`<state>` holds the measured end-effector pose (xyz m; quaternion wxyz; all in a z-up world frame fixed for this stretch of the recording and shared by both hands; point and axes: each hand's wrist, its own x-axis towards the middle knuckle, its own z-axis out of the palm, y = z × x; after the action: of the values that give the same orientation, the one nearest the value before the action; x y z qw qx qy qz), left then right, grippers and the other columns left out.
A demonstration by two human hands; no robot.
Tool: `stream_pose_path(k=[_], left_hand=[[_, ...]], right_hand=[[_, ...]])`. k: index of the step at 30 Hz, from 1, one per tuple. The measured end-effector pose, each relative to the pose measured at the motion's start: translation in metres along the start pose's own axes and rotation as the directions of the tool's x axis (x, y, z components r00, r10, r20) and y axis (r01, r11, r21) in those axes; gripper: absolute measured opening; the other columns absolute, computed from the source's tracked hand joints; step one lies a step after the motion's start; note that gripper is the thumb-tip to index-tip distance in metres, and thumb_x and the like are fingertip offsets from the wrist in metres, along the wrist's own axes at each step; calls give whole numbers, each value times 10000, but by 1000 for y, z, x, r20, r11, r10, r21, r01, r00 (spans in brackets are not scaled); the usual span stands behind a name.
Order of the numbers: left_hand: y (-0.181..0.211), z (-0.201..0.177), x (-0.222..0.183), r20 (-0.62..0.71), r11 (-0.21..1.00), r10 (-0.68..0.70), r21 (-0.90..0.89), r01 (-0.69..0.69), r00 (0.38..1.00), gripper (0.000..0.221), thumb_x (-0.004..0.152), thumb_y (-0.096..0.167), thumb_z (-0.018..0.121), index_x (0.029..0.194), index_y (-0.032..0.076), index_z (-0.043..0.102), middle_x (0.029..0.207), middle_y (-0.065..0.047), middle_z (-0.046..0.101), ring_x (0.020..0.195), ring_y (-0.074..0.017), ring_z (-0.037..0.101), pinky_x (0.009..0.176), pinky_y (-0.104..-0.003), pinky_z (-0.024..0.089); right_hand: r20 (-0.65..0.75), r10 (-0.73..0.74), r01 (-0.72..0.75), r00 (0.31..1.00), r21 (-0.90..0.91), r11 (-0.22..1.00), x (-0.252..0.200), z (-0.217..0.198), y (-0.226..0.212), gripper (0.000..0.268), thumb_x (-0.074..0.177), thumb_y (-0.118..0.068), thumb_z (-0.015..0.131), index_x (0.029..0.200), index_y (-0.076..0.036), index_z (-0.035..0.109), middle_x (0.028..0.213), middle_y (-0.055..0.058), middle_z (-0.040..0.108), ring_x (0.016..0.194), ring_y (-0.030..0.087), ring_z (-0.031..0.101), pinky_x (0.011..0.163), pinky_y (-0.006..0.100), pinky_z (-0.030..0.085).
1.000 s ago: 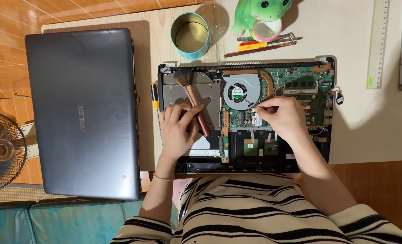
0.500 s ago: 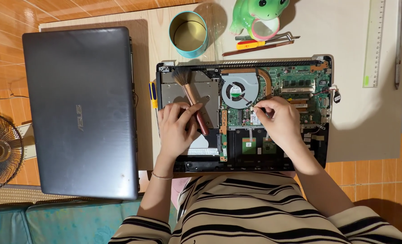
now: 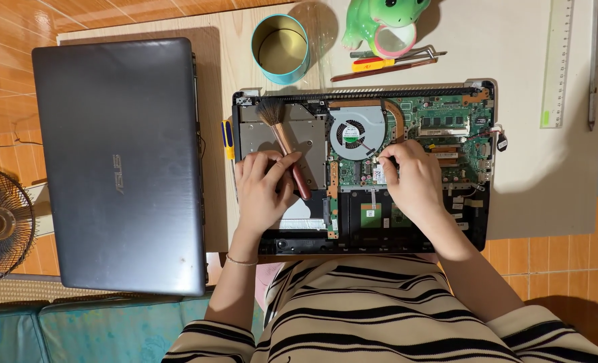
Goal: Cleaning and repairing the internal components of an opened laptop.
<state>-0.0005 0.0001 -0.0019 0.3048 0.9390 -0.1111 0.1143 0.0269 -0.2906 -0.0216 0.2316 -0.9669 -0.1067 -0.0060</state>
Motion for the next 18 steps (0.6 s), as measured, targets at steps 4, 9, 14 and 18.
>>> stream_pose_path(k=[4, 9, 14, 18], left_hand=[[0, 0, 0, -13, 1000, 15, 7, -15, 1000, 419, 826, 85, 701, 1234, 176, 732, 1100, -19, 601, 1078, -240, 541, 951, -375, 367], [-1, 1, 1, -1, 1000, 6, 3, -6, 1000, 413, 827, 82, 702, 1228, 174, 737, 1093, -21, 603, 1061, -238, 542, 935, -373, 364], [0, -1, 1, -7, 1000, 10, 0, -10, 1000, 420, 817, 81, 703, 1227, 167, 735, 1094, -26, 601, 1062, -239, 542, 937, -375, 363], [0, -1, 1, -9, 1000, 10, -3, -10, 1000, 415, 824, 76, 703, 1226, 170, 738, 1089, -23, 600, 1060, -234, 543, 934, -375, 363]], right_hand=[[67, 63, -65, 996, 23, 998, 2, -3, 0, 87, 925, -137, 753, 954, -60, 728, 920, 92, 674, 720, 262, 645, 688, 420, 508], [56, 123, -128, 991, 102, 986, 1, -1, -1, 124, 919, -184, 769, 963, -68, 758, 918, 95, 714, 792, 249, 698, 708, 384, 550], [38, 214, -214, 976, 17, 977, -6, 10, -2, 147, 927, -205, 785, 976, -68, 772, 938, 108, 746, 841, 253, 729, 743, 388, 568], [48, 286, -289, 957, 212, 933, -10, 2, -3, 133, 935, -173, 778, 1011, -64, 784, 795, 50, 631, 690, 169, 596, 609, 324, 482]])
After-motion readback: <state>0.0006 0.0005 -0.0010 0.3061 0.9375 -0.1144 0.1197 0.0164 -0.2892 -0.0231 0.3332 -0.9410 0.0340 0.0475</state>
